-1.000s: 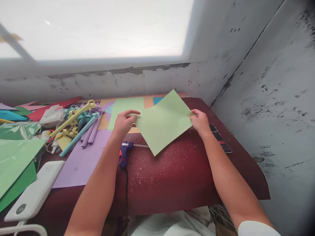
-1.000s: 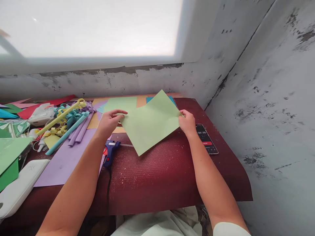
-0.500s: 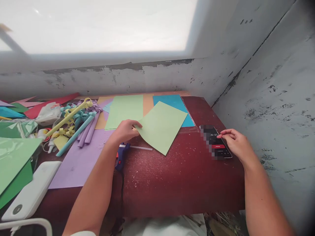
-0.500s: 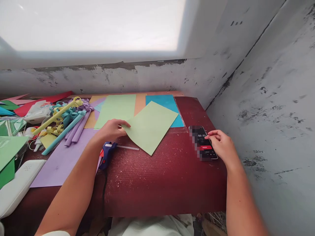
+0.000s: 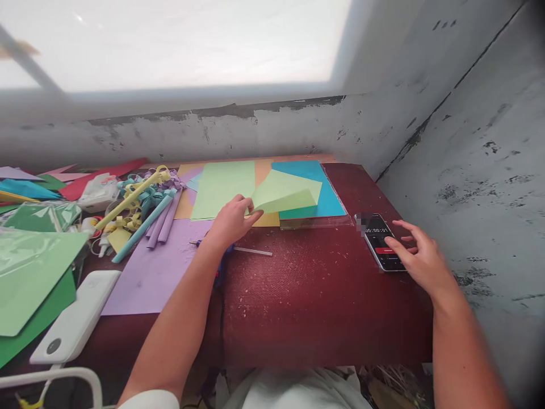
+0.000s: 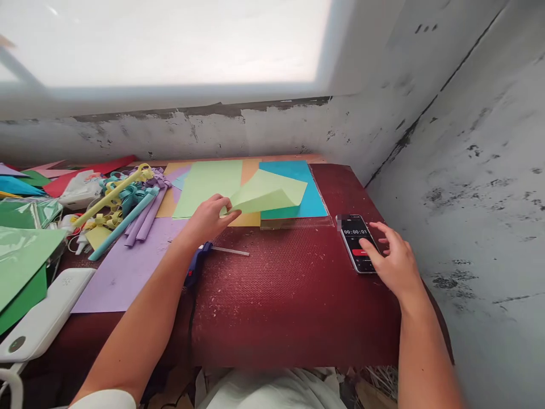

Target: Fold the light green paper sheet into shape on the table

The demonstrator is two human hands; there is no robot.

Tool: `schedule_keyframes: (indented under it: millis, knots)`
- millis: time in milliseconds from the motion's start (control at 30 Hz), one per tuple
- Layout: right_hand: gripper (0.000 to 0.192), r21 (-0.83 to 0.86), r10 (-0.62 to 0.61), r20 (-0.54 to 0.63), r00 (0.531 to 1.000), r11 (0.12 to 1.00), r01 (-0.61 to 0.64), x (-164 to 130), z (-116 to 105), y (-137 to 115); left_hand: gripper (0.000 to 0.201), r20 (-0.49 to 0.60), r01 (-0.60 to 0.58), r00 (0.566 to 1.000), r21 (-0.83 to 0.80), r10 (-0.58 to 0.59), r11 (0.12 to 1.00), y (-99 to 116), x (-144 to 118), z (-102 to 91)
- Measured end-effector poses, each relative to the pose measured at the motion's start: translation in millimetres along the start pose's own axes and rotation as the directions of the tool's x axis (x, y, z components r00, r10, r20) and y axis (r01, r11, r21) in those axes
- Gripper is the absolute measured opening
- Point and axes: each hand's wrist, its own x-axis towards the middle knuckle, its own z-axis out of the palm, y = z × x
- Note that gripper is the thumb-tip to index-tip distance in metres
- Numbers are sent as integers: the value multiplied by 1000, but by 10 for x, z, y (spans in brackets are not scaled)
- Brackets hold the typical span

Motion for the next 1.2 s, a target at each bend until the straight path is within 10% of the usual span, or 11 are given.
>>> schedule_keyframes:
  millis: [367,600,800,933,1100,1200]
  knots:
    - [92,-164,-19,34,999,986,24,-194,35,-145,26,-179,-171,977,-360,112,917,198,-10,-86]
    - [92,116,-75,-126,989,989,90,-375,-121,-647,26,-55,-227,973,-425,225,876,434,-171,-231]
    - [86,299,-112,268,957,954,28,-437,-131,-1059,27,288,-138,914,-439,284,888,433,-229,-353]
    - [25,230,-131,482,867,973,19,-494,-18,-1134,20,313,-108,927,-299,204,948,482,-364,-320]
    - [25,285,-102,397,912,958,-17,-635,133,-1095,56,160,4,987,-47,4,999,689,-875,-276]
    - [27,325,-110,337,935,946,-6,-716,227,-1092,45,108,313,931,252,-348,916,752,-1142,-284]
